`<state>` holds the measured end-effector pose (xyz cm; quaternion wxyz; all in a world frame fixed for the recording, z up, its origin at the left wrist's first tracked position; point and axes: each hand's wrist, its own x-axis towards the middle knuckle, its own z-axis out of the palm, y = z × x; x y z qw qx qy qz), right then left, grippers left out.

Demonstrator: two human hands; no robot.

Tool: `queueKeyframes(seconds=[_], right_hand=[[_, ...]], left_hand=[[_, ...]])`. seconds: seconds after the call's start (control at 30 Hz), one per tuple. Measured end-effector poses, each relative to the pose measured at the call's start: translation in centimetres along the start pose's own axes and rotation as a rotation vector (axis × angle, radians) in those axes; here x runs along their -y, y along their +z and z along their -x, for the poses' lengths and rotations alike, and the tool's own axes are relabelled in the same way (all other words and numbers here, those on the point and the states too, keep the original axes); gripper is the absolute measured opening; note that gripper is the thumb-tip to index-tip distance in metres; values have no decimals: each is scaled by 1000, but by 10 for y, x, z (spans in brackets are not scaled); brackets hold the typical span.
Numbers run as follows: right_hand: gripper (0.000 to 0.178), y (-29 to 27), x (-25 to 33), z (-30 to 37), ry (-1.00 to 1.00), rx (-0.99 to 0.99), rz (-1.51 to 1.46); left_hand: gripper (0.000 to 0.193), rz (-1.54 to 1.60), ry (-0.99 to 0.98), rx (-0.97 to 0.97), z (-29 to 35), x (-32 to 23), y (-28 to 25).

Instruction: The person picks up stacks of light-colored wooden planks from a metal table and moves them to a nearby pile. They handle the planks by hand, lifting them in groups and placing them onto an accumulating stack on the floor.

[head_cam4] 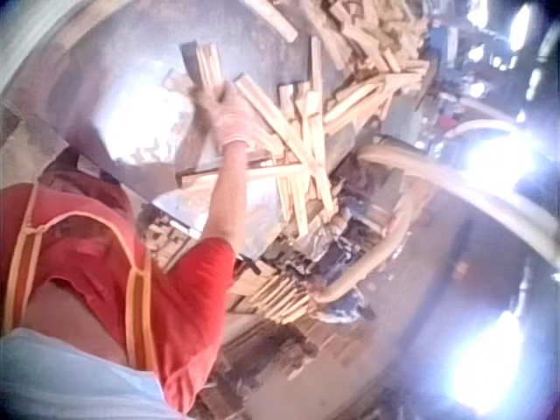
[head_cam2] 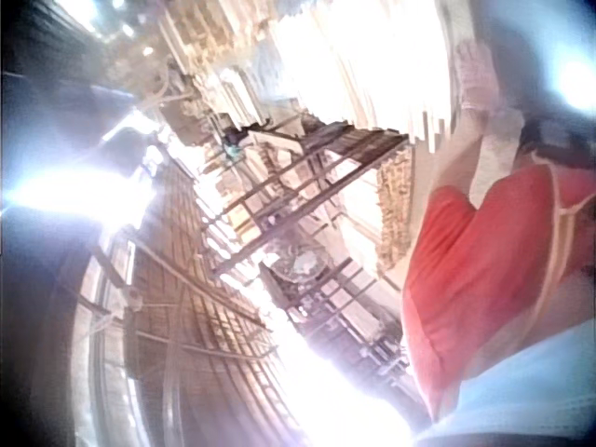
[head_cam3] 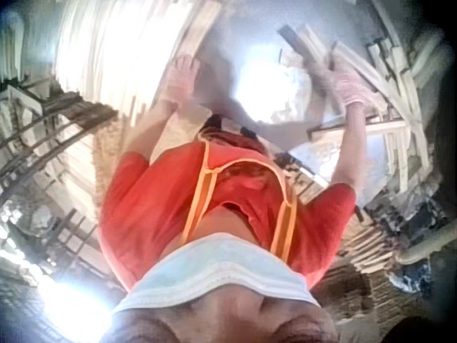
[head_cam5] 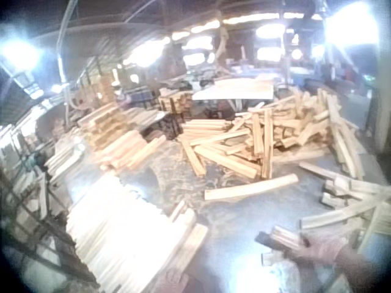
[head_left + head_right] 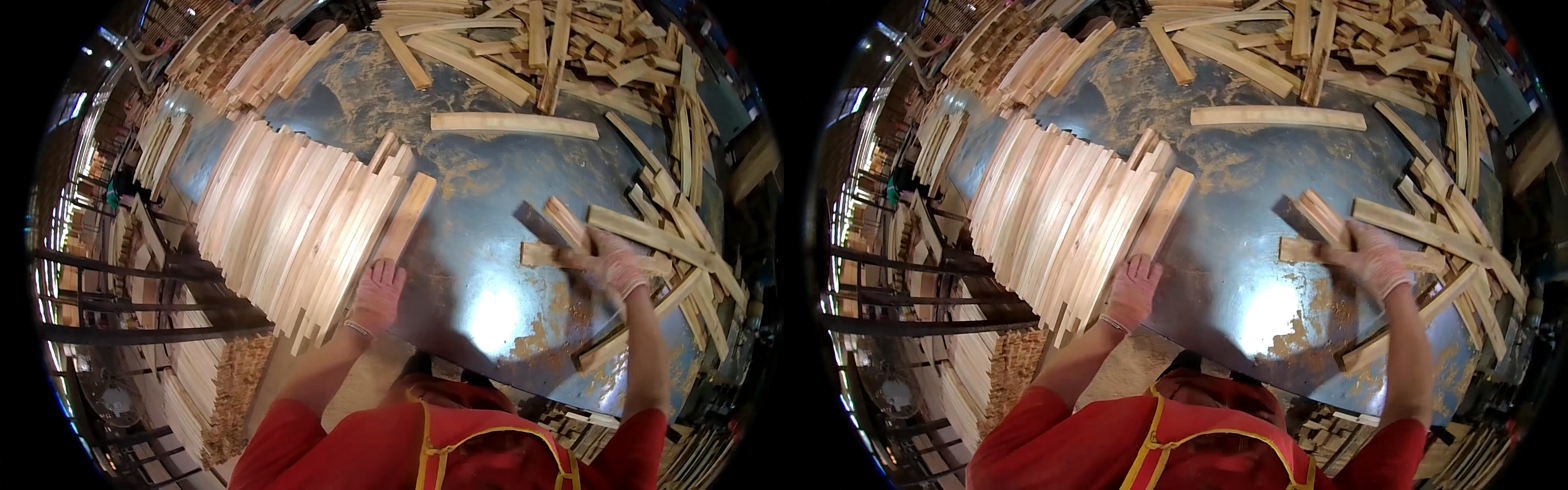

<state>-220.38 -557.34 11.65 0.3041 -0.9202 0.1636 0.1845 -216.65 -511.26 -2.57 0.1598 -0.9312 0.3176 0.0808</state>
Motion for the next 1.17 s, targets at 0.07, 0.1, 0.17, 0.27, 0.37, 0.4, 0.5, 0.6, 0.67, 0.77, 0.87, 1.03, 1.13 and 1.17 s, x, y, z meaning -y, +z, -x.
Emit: queueKeyframes(seconds=[0.07,0.1,0.17,0.27,0.37,0.4,0.5,0.6,0.67,0.77,0.87,1.03,1.13,1.17], right_hand=[[98,30,24,-2,149,59,-270],[102,60,8,-3,-3,83,-646],[90,99,27,17,-9,215,-1002],[60,173,36,61,221,229,-1556],[38,257,-1,99,362,375,-1557],[37,261,9,104,389,322,-1583],[35,280,35,109,429,156,-1624],[31,279,50,88,327,65,-1604],[33,275,65,80,327,-36,-1648],[35,273,79,78,162,-112,-1680],[46,237,117,86,47,-179,-1861],[54,205,56,130,35,-449,-1633],[47,191,-8,210,197,-646,-1823],[47,195,-19,217,198,-665,-1850]], left_hand=[[60,120,-45,-145,5,2,-3],[59,182,-59,-220,6,5,-4],[62,100,-225,-374,12,29,8],[67,109,-305,-282,25,70,6],[70,92,-165,-98,31,85,-11],[71,52,-128,-141,31,87,0],[74,17,-45,-250,29,89,58],[71,196,-78,-301,25,78,86],[67,386,-120,-334,22,71,47],[73,787,-32,-327,19,37,-46],[73,1174,259,-234,12,-41,-77],[65,1259,522,-37,-11,-122,-100],[64,1129,436,-164,-48,-137,-70],[64,970,455,-266,-67,-143,-65]])
